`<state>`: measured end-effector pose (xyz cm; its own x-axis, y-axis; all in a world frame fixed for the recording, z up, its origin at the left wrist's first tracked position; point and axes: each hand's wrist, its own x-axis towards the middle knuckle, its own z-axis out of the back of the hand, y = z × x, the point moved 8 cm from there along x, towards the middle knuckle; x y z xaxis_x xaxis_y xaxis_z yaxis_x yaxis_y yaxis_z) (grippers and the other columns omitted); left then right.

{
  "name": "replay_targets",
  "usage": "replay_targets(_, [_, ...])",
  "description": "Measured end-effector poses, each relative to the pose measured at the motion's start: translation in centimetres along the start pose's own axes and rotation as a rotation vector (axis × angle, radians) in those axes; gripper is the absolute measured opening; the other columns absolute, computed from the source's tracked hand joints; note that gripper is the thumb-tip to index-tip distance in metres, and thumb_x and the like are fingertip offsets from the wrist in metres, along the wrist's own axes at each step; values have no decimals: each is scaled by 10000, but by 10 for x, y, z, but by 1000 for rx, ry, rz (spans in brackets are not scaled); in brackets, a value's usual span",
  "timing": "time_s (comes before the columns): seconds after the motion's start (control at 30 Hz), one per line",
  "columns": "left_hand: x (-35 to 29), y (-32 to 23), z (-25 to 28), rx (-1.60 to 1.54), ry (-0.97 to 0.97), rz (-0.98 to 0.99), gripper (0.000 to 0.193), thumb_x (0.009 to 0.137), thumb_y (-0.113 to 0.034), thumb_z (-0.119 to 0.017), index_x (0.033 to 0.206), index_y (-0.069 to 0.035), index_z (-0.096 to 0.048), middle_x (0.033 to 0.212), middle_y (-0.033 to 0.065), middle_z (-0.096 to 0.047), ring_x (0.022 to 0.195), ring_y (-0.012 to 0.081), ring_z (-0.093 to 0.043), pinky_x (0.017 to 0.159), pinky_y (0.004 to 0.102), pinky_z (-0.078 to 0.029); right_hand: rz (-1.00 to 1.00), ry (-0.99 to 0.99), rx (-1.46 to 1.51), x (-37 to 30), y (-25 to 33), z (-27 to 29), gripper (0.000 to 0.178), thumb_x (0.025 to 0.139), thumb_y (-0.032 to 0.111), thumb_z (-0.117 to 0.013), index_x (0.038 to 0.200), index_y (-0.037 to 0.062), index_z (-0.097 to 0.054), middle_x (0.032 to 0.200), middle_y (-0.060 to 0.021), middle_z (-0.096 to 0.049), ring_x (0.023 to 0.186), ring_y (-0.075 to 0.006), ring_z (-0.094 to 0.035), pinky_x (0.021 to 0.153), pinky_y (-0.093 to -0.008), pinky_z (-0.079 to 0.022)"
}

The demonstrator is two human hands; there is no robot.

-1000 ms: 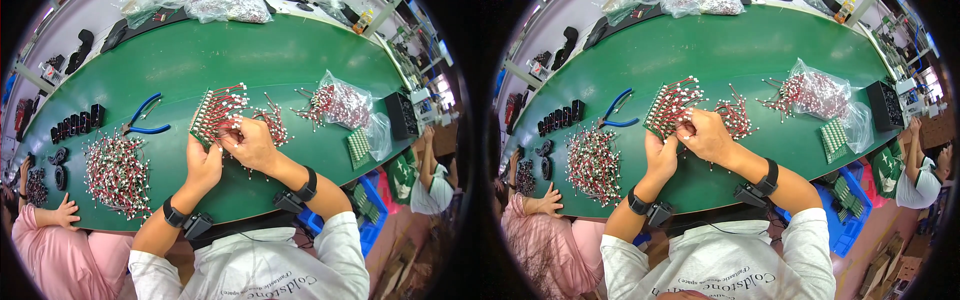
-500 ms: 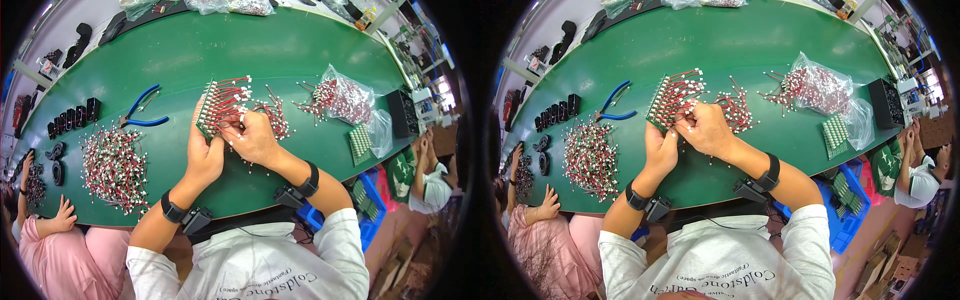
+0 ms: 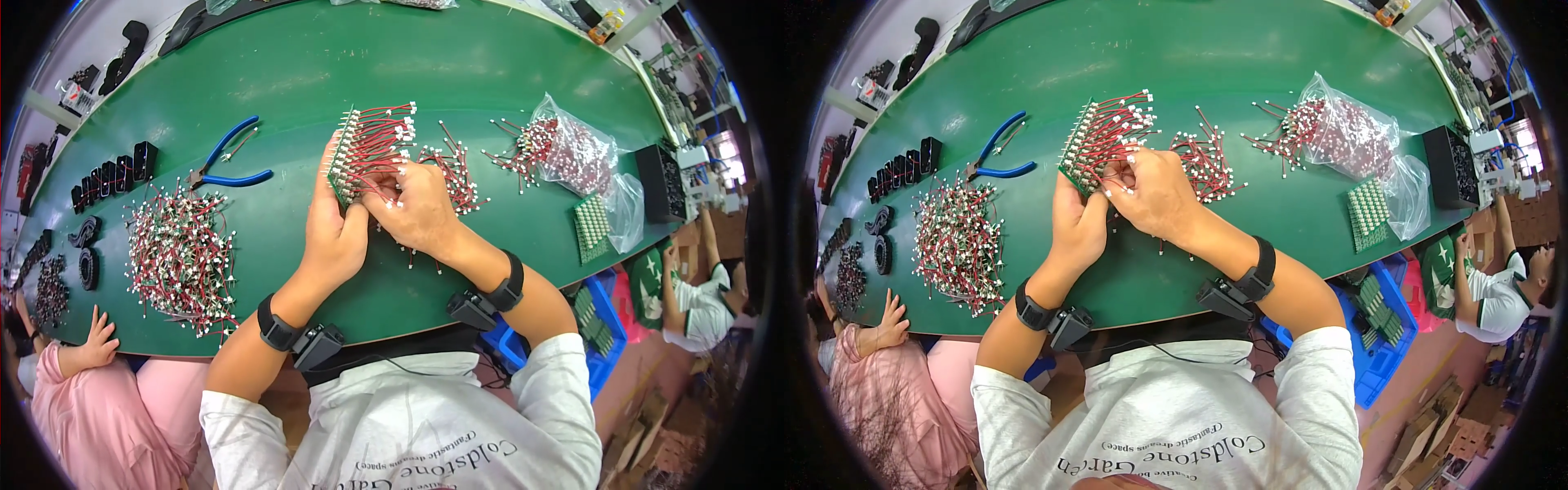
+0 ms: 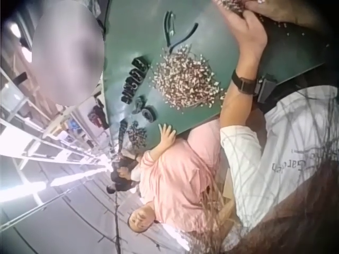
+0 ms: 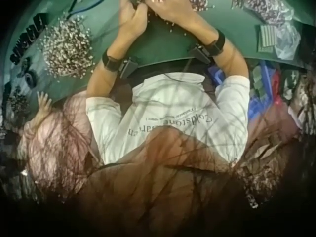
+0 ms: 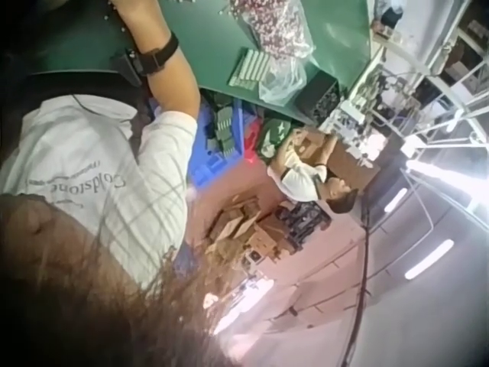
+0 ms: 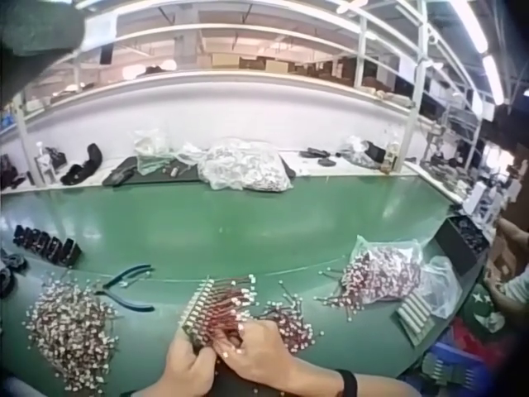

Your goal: The person inserts wires into a circuit board by hand, places the completed board into a blue bin, and then begins the process again with a new board.

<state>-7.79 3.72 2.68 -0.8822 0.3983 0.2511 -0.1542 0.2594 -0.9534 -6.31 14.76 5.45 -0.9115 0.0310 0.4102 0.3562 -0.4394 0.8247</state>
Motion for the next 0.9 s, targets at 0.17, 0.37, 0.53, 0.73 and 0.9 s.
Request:
replay_targets(0.17, [-1,5,1,12,58,7,721,874,138,-358,1549,17,-133,1436,150,-444,1299,205,-474,1112,347,-357,33,84,-90,3,7,0,139,814,77,-660,921,0,-704,648,-98,-645,499,-187,-553,517,-320,-471])
replay_targets(0.37, [-1,12,4,-63,40,88,730,843,135,-342,1539,46,-139,1463,158,-408,1325,212,-443,1139,345,-310,25,33,-83,2,-2,3,122,812,79,-699,909,5,-705,650,-124,-649,510,-222,-595,513,-330,-479])
replay_targets(0.53, [-2,9,4,115,13,30,689,829,119,-344,1506,28,-253,1361,140,-507,1256,197,-501,1085,320,-371,91,65,-170,3,3,2,115,813,77,-723,913,22,-712,696,-136,-670,556,-254,-631,534,-341,-494])
replay_targets(0.73, [4,7,12,-60,-77,33,550,843,110,-383,1385,21,-383,1258,96,-557,1121,132,-551,966,291,-455,64,55,-149,6,-4,-5,107,855,59,-684,945,2,-669,778,-150,-674,637,-294,-652,596,-369,-510])
replay_targets(0.9, [8,9,31,-196,-161,70,531,873,107,-418,1393,11,-368,1291,99,-548,1135,151,-563,968,290,-457,37,51,16,6,-1,10,125,915,24,-561,1008,5,-642,796,-126,-654,715,-207,-642,653,-330,-497])
